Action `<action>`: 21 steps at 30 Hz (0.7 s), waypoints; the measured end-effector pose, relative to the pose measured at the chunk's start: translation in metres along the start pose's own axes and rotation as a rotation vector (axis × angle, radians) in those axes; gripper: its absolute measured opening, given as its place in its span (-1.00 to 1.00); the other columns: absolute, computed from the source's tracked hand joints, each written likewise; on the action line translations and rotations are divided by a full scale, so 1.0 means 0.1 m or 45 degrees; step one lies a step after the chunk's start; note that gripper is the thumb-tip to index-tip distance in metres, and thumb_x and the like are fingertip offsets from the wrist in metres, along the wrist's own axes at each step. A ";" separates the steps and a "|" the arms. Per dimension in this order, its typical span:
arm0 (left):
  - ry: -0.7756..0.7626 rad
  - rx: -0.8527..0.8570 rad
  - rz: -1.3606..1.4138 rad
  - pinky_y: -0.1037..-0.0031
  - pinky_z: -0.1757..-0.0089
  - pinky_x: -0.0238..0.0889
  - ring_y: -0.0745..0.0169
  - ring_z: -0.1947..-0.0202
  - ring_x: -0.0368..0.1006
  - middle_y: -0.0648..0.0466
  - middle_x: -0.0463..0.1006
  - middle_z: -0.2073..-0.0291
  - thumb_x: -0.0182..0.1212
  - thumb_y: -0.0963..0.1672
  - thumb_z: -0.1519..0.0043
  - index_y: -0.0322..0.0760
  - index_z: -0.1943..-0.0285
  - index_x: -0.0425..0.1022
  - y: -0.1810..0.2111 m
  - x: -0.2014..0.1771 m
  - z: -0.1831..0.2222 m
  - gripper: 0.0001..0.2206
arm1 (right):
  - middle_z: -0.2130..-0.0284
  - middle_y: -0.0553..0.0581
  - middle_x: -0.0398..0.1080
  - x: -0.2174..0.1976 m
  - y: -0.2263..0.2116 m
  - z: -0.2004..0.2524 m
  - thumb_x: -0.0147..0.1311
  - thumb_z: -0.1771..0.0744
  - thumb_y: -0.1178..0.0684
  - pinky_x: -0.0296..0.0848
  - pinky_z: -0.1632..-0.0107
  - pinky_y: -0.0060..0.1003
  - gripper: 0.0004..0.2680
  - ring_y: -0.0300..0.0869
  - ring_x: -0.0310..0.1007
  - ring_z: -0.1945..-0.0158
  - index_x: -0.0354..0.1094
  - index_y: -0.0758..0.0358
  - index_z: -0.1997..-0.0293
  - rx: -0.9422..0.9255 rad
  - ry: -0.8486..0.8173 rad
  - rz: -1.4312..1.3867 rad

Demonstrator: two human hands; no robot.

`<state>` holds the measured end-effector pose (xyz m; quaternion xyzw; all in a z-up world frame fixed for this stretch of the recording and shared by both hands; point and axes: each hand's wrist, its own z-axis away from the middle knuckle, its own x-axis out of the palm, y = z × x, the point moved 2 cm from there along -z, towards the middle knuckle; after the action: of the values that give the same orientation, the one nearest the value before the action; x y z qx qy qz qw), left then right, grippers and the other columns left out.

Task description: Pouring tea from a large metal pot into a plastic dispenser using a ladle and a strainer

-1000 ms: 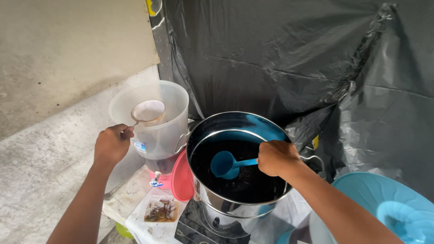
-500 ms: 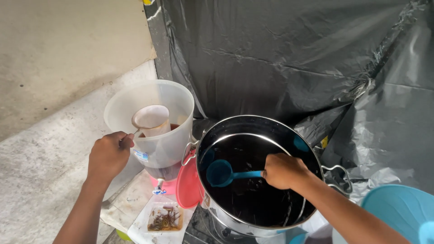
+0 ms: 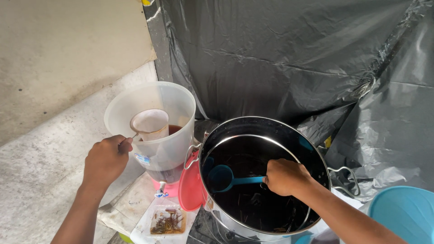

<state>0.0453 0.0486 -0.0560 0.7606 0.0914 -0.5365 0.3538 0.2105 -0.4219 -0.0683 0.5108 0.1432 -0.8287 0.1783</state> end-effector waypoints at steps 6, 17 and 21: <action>0.004 0.010 -0.033 0.10 0.12 0.71 -0.10 0.18 0.86 -0.04 0.89 0.29 0.23 -0.06 -0.64 -0.16 -0.08 0.90 0.01 -0.04 0.00 -0.71 | 0.14 0.22 0.77 0.03 -0.02 -0.01 0.12 -0.48 -0.21 0.73 -0.02 0.10 -0.65 0.13 0.84 0.05 0.72 0.20 -0.22 0.000 -0.005 0.012; -0.011 0.020 -0.006 0.34 0.37 0.58 0.04 0.39 0.78 -0.07 0.81 0.44 0.20 -0.07 -0.65 -0.24 -0.05 0.91 0.00 -0.05 -0.05 -0.67 | 0.28 0.13 0.74 0.07 0.01 -0.11 0.14 -0.47 -0.16 0.71 0.07 0.00 -0.70 0.01 0.80 0.25 0.74 0.19 -0.13 0.016 0.017 0.003; -0.031 0.013 0.033 0.28 0.35 0.57 -0.05 0.35 0.79 -0.12 0.81 0.41 0.20 -0.06 -0.65 -0.28 -0.05 0.91 0.01 -0.06 -0.05 -0.66 | 0.25 0.19 0.75 0.01 -0.03 -0.05 0.14 -0.48 -0.17 0.72 0.05 0.02 -0.68 0.06 0.83 0.19 0.73 0.26 -0.16 0.014 -0.015 0.011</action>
<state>0.0470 0.0527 -0.0493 0.7570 0.0746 -0.5415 0.3579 0.2126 -0.4176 -0.0717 0.5073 0.1352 -0.8319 0.1798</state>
